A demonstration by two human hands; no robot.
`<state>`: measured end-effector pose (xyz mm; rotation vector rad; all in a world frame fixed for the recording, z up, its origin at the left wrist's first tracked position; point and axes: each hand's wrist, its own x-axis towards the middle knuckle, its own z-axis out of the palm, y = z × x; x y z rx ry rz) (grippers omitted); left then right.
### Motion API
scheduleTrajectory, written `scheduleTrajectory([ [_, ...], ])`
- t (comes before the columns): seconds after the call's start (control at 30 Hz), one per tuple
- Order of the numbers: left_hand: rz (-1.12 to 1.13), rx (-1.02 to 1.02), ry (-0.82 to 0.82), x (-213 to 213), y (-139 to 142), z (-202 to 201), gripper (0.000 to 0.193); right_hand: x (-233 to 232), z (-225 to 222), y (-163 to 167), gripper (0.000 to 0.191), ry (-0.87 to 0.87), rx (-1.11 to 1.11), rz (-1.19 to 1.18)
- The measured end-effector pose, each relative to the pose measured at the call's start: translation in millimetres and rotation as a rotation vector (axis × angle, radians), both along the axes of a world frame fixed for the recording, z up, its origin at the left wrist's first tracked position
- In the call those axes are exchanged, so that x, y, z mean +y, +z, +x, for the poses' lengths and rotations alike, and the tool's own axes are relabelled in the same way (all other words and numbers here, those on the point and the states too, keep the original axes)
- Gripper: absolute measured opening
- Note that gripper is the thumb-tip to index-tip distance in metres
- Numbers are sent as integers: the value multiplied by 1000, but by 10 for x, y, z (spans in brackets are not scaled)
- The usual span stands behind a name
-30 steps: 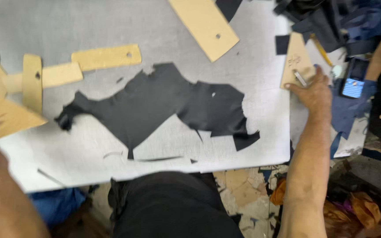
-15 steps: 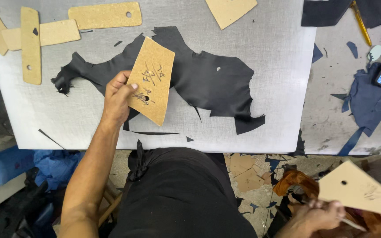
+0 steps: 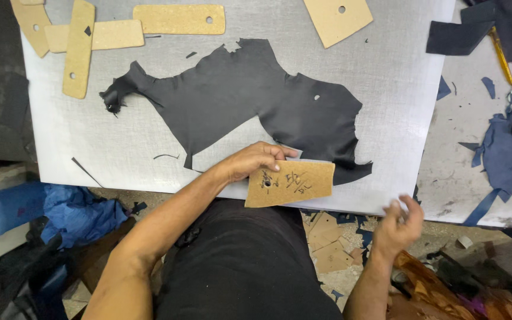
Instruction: The person uses a utility knife to cut black leather pieces on a table, following cardboard templates. The person repeatedly places templates, cuts around them, and removes the cut leather pieces.
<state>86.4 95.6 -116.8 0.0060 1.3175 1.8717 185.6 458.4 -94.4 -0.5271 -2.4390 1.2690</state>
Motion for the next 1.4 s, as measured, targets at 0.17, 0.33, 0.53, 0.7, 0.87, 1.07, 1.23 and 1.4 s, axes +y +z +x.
scheduleTrajectory([
  [0.17, -56, -88, 255, -789, 187, 185, 17, -688, -753, 336, 59, 421, -359, 166],
  [0.33, -64, -157, 798, -1958, 539, 616, 34, -695, -776, 624, 63, 215, -886, 248],
  [0.53, -117, -63, 948, -2170, 724, 601, 17, -405, -849, 530, 49, 6, -751, 407],
  [0.7, -325, -27, 527, -1559, 628, 86, 16, -333, -919, 495, 46, 146, -36, 840],
  [0.87, -540, 496, -246, -908, 805, -311, 28, -830, -571, 552, 40, 578, -189, -115],
  [1.07, -606, 659, -461, -346, 1024, -476, 37, -1268, -19, 349, 39, 462, -561, -391],
  [1.23, -434, 445, 463, -874, 862, -657, 25, -236, -178, 378, 25, -523, 275, -791],
  [1.4, -623, 335, 610, -1339, 651, -472, 17, 369, -367, 570, 29, -640, 484, -918],
])
